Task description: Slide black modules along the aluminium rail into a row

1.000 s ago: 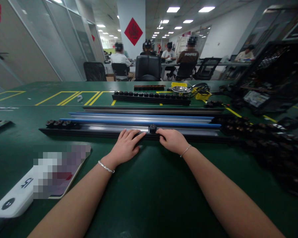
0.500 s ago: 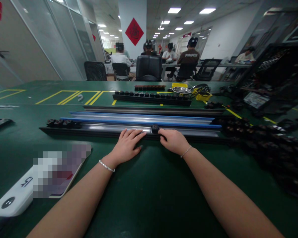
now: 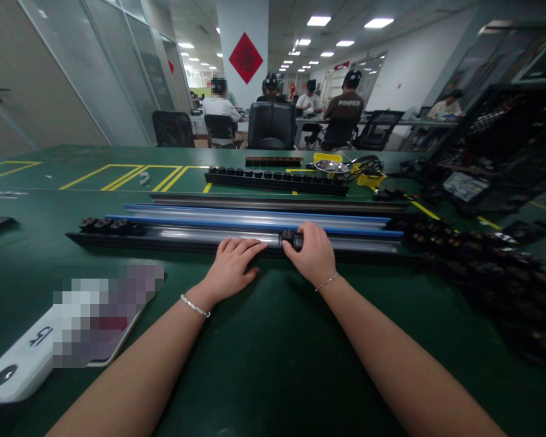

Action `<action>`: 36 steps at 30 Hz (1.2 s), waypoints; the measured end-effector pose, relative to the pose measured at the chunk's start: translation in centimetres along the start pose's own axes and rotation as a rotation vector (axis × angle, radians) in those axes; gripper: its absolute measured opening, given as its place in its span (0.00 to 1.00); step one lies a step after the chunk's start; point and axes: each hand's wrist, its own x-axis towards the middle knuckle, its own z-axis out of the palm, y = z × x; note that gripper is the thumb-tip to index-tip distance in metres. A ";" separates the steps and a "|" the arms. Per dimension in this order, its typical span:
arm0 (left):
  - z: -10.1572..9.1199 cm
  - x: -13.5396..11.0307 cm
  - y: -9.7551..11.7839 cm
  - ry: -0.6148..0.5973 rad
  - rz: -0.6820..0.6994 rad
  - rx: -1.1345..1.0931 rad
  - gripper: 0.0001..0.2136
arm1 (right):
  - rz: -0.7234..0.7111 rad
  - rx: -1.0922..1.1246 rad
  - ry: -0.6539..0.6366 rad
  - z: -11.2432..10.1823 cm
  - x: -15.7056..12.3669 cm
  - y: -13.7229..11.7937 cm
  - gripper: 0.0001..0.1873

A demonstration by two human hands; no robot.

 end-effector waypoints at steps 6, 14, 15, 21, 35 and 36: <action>0.2 0.2 0.1 0.020 -0.012 -0.004 0.27 | 0.046 -0.036 -0.022 1.4 0.4 -0.7 0.22; 0.0 0.1 0.3 0.026 -0.002 0.002 0.27 | 0.066 -0.035 -0.036 1.0 0.6 -0.7 0.20; 0.0 0.1 0.2 0.025 0.000 0.001 0.27 | 0.067 -0.035 -0.040 1.0 0.6 -0.7 0.19; 0.0 0.0 -0.1 0.005 -0.004 -0.002 0.27 | 0.051 -0.022 -0.067 0.9 0.9 -0.3 0.17; -0.1 -0.1 -0.2 0.011 0.000 -0.024 0.27 | 0.042 -0.012 -0.049 0.7 1.2 0.2 0.16; -0.1 0.0 -0.2 0.010 0.001 -0.024 0.26 | 0.045 -0.014 -0.048 0.6 1.2 0.3 0.16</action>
